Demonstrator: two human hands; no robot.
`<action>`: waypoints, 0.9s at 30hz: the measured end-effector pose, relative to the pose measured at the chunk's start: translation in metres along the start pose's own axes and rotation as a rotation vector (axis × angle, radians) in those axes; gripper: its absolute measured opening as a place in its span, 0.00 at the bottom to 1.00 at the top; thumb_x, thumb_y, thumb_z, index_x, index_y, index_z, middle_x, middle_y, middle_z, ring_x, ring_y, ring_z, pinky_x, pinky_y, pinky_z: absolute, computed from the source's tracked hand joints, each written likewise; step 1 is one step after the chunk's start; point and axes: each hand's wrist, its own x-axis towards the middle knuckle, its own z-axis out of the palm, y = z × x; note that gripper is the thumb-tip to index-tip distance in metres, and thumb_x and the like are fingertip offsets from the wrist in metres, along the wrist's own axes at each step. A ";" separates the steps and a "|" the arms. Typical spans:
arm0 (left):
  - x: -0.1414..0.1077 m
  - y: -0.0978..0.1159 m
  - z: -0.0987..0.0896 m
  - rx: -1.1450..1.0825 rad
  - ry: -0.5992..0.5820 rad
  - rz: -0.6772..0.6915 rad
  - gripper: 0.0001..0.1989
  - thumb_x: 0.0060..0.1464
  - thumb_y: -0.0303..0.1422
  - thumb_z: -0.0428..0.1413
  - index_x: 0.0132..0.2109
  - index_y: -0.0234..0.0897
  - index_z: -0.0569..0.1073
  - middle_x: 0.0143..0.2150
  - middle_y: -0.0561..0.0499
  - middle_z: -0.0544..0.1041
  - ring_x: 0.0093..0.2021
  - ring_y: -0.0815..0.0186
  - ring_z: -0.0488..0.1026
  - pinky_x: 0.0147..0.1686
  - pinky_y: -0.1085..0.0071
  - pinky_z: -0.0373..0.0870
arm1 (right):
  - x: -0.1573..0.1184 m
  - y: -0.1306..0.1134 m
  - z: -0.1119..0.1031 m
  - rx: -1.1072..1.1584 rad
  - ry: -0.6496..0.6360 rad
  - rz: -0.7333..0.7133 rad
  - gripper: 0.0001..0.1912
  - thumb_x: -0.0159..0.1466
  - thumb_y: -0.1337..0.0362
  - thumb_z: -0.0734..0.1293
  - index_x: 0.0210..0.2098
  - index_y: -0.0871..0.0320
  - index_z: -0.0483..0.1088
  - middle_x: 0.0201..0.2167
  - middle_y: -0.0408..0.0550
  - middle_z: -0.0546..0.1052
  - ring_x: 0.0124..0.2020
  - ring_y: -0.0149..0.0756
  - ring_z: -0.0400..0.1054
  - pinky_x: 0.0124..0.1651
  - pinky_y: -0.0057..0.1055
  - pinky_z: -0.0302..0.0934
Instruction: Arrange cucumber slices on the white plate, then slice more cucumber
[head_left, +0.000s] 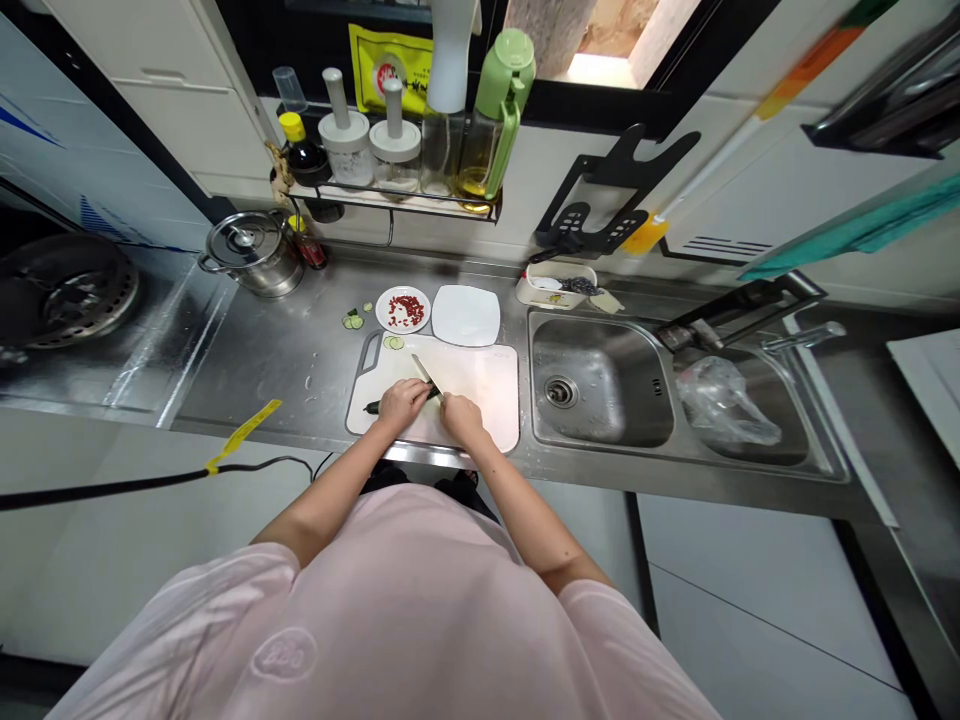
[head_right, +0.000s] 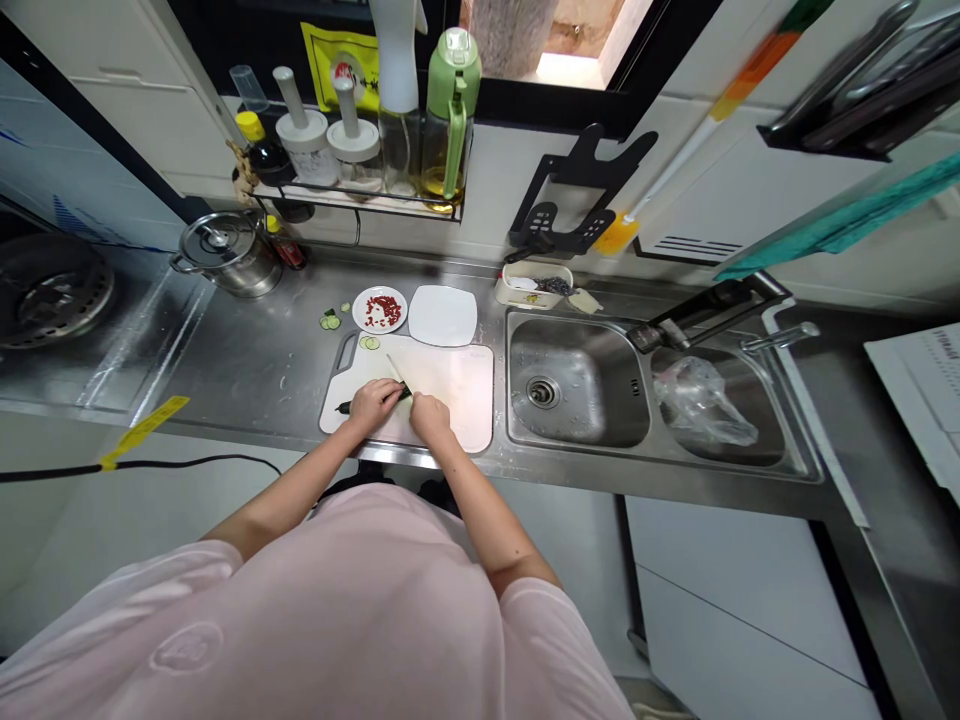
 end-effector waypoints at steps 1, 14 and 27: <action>0.000 0.000 0.000 0.002 0.000 -0.002 0.11 0.60 0.34 0.51 0.44 0.43 0.77 0.42 0.50 0.77 0.43 0.65 0.72 0.44 0.69 0.67 | -0.004 0.002 0.001 -0.006 -0.010 0.006 0.16 0.68 0.67 0.52 0.48 0.61 0.68 0.42 0.57 0.76 0.44 0.40 0.71 0.44 0.32 0.60; 0.001 0.002 -0.002 -0.013 -0.002 -0.009 0.11 0.60 0.34 0.51 0.45 0.43 0.77 0.42 0.49 0.77 0.43 0.65 0.72 0.45 0.68 0.68 | -0.028 0.016 0.001 -0.011 -0.088 0.028 0.16 0.69 0.64 0.53 0.47 0.59 0.69 0.41 0.57 0.76 0.44 0.42 0.71 0.42 0.32 0.60; 0.002 0.004 -0.003 -0.005 -0.003 -0.024 0.11 0.60 0.34 0.50 0.43 0.42 0.77 0.42 0.50 0.78 0.43 0.65 0.72 0.43 0.69 0.67 | -0.013 0.009 0.000 -0.010 -0.037 0.003 0.16 0.68 0.66 0.53 0.47 0.60 0.68 0.41 0.57 0.76 0.44 0.43 0.71 0.42 0.32 0.60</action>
